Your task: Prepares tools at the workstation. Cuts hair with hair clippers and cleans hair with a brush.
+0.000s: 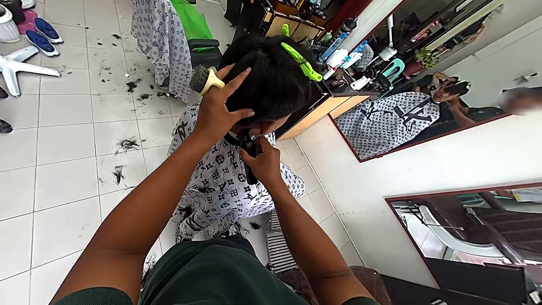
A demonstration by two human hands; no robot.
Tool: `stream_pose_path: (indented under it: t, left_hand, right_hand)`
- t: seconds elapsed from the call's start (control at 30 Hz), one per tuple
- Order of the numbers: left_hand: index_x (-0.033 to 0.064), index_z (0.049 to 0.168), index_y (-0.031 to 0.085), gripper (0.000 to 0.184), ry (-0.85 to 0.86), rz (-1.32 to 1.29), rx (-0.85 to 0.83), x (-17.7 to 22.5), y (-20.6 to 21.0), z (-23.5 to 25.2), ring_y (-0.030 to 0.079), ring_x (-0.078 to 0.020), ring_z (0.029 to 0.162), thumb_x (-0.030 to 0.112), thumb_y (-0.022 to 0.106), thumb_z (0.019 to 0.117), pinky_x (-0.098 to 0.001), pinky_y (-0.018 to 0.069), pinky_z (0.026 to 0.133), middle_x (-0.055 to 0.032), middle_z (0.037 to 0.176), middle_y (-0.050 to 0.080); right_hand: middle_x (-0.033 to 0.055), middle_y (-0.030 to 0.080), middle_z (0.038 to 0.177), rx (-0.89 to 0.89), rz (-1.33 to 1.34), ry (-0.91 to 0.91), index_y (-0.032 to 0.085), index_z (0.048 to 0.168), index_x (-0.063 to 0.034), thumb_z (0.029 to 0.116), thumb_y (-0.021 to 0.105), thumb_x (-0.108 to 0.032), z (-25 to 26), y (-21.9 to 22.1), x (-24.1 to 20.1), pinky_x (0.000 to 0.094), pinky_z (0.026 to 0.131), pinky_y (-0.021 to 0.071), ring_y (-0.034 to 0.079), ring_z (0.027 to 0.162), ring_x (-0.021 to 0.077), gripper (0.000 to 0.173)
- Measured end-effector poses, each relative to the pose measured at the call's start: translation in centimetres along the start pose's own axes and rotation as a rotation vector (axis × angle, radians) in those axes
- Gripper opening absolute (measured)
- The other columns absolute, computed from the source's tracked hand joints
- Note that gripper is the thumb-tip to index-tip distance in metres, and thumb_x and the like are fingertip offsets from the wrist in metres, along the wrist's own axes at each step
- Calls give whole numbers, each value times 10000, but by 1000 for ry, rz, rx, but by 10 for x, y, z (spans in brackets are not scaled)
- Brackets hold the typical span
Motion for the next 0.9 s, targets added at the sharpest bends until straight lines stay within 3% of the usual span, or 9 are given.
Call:
stream_pose_path:
  t: [0.27, 0.43, 0.9]
  left_hand:
    - [107, 1453, 585, 731, 5, 6, -6, -1, -1, 0, 465, -274, 1425, 237, 876, 796, -403, 395, 1159, -192, 1554, 458]
    - [104, 1461, 576, 731, -3, 9, -21, 0, -3, -1, 475, -265, 1419, 227, 870, 804, -403, 407, 1151, -183, 1554, 463]
    - [113, 1461, 578, 736, -12, 10, -18, -1, -2, -1, 459, -272, 1430, 224, 875, 797, -411, 388, 1162, -179, 1557, 460]
  right_hand:
    - [127, 653, 847, 24, -36, 45, 653, 1026, 19, 867, 818, -338, 1, 2, -4, 415, 605, 533, 624, 669, 211, 424]
    - [160, 670, 884, -1, -20, 33, 671, 1022, 41, 857, 827, -324, 0, 6, -4, 434, 631, 555, 652, 700, 240, 430]
    - [140, 658, 850, 10, -11, 56, 652, 1037, 32, 881, 810, -324, 3, 11, -3, 425, 605, 536, 632, 666, 223, 420]
Point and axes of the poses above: each hand's wrist, its own z-axis towards the middle knuckle, its own y-axis out of the palm, x = y × z, the point moved 1 cm from there along z, towards the middle knuckle
